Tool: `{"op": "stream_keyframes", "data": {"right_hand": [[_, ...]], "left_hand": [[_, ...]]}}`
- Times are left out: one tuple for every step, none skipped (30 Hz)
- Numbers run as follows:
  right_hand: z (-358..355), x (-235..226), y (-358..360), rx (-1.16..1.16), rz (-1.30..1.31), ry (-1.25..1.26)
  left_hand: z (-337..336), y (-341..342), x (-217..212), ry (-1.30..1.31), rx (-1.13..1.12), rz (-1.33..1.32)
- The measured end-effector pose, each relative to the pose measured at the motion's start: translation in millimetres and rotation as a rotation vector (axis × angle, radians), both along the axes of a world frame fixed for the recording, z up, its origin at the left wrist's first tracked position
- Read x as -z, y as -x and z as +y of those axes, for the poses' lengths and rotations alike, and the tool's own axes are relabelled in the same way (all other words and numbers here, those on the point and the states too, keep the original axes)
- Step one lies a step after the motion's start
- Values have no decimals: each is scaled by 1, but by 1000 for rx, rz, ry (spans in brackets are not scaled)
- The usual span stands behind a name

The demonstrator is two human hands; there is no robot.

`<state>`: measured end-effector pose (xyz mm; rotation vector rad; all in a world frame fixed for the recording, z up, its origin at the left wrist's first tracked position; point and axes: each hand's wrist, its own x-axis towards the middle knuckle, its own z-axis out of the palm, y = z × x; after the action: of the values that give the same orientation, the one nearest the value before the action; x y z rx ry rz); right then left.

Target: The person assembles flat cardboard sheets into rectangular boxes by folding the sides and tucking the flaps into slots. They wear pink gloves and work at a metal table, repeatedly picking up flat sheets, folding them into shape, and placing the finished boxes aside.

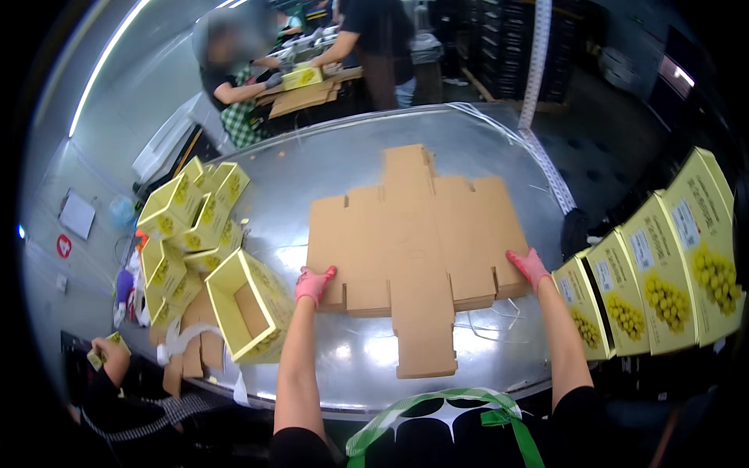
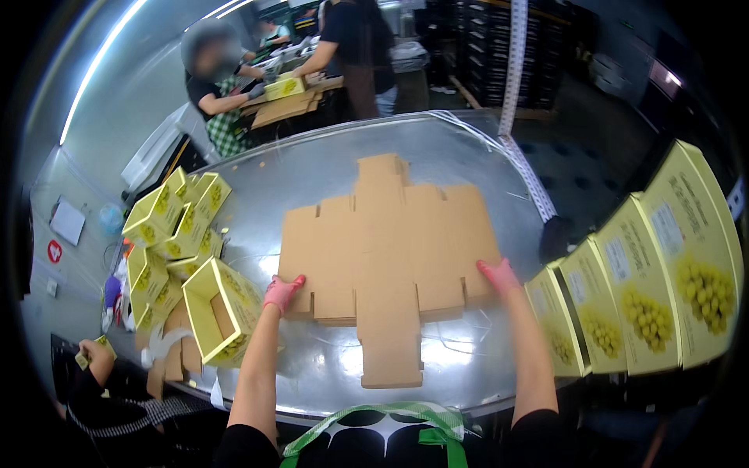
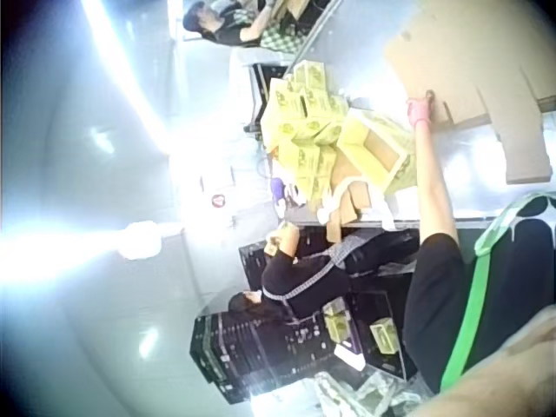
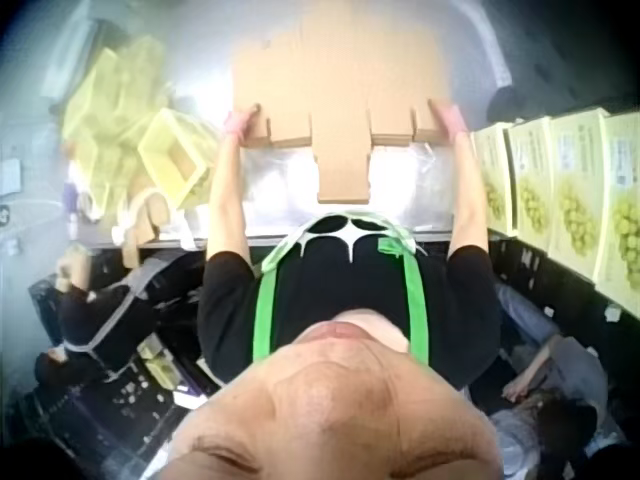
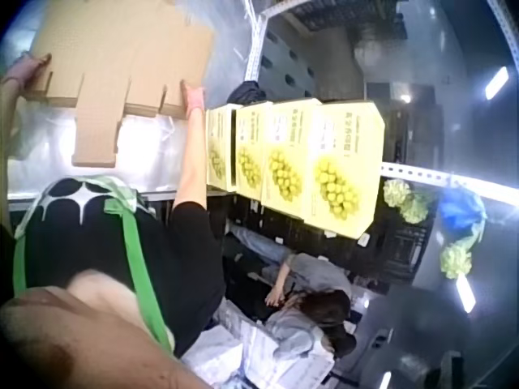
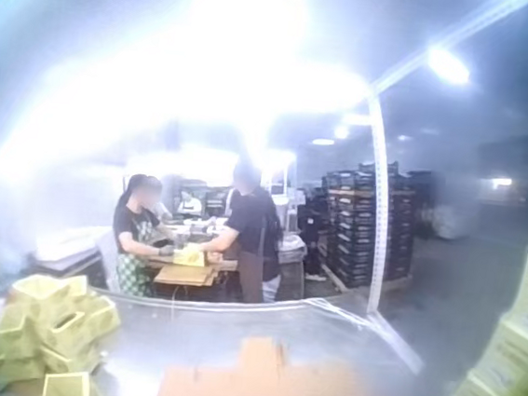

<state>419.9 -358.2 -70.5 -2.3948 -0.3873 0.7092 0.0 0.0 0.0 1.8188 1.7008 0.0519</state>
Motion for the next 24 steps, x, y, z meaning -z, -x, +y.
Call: {"op": "stream_keyframes", "data": {"right_hand": [[0, 14, 3, 29, -82, -110], [-3, 32, 1, 47, -157, -214], [-67, -4, -94, 124, -413, 35], [4, -45, 30, 3, -337, 266], [16, -47, 58, -34, -531, 221], [25, -63, 59, -40, -752, 109], [42, -61, 93, -104, -661, -61], [54, -72, 112, -185, -608, -209], [63, -83, 128, -260, -566, -348], [73, -95, 143, -372, -550, -356], [87, -107, 162, -495, -524, -370], [95, -115, 191, -618, -474, -373], [105, -128, 210, -712, -391, -391], [123, -142, 232, -802, -307, -429], [140, -154, 255, -891, -215, -466], [154, -166, 281, -883, -50, -507], [161, -177, 311, -861, 132, -525], [163, -180, 334, -816, 318, -523], [174, -186, 345, -869, 356, -523], [173, -183, 353, -890, 422, -487], [174, -181, 356, -908, 472, -460], [168, -174, 354, -852, 509, -478], [159, -169, 343, -841, 473, -458], [154, -170, 339, -857, 437, -442]], "left_hand": [[3, 6, 4, -78, 60, -101], [-1, 15, 9, -151, 110, -196], [-64, -55, 68, -422, 173, -143], [-55, 10, 23, -709, 130, 36], [-64, 18, -28, -923, 217, 32], [-86, 9, -55, -1041, 253, 31], [-96, 38, -91, -1096, 241, 132], [-119, 58, -112, -1131, 195, 197], [-136, 74, -118, -1164, 148, 241], [-143, 91, -119, -1101, 110, 308], [-150, 114, -122, -1035, 64, 386], [-160, 138, -123, -951, 31, 477], [-164, 147, -108, -887, 64, 407], [-155, 157, -94, -850, 91, 343], [-149, 169, -87, -820, 120, 284], [-153, 157, -93, -1041, 112, 83], [-159, 152, -71, -1101, 161, -45], [-174, 140, -73, -1052, 241, -15], [-179, 120, -74, -1031, 243, -23], [-194, 114, -75, -950, 302, -18], [-204, 108, -81, -884, 362, -26], [-213, 102, -85, -823, 416, -35], [-220, 89, -82, -768, 472, -53], [-234, 60, -49, -503, 259, -906]]}}
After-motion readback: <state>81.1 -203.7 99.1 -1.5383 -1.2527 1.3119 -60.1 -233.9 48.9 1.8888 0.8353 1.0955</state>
